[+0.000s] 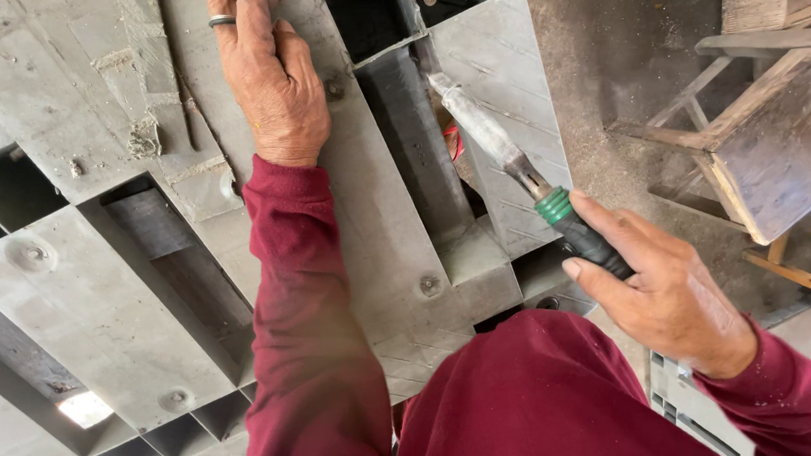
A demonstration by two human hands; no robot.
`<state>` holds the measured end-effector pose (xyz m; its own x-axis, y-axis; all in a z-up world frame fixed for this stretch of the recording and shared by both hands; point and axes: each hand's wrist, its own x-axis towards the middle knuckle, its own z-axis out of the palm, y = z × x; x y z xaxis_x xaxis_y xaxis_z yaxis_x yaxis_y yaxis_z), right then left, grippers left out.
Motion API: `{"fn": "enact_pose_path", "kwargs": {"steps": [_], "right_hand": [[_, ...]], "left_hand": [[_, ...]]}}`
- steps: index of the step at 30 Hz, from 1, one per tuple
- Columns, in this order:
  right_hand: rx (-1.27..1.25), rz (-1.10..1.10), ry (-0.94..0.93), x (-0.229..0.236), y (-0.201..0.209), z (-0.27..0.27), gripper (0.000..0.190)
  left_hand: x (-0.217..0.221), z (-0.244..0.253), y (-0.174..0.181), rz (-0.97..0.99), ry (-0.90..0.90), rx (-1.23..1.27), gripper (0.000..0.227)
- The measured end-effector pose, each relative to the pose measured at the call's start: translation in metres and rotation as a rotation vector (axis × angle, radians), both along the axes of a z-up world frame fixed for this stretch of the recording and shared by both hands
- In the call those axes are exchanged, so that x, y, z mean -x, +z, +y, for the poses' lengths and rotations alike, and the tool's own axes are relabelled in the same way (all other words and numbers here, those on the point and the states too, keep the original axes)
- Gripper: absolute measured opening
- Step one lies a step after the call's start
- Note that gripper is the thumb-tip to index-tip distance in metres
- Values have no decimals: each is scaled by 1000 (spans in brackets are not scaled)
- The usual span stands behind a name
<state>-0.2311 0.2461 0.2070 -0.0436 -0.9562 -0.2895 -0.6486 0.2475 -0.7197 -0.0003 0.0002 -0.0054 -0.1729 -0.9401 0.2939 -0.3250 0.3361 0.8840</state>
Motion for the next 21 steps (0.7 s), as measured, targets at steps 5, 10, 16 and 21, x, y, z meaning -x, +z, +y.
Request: {"fn": "enact_pose_path", "kwargs": {"steps": [5, 10, 16, 21], "right_hand": [[-78, 296, 142, -12, 16, -35, 59], [-54, 548, 217, -29, 23, -52, 55], [-263, 753, 446, -30, 31, -68, 57], [-458, 790, 416, -28, 44, -84, 64]], "left_hand": [[2, 3, 13, -57, 1, -19, 37], [-1, 1, 34, -221, -161, 83, 23], [-6, 0, 47, -356, -386, 104, 25], [-3, 2, 45, -415, -399, 109, 19]]}}
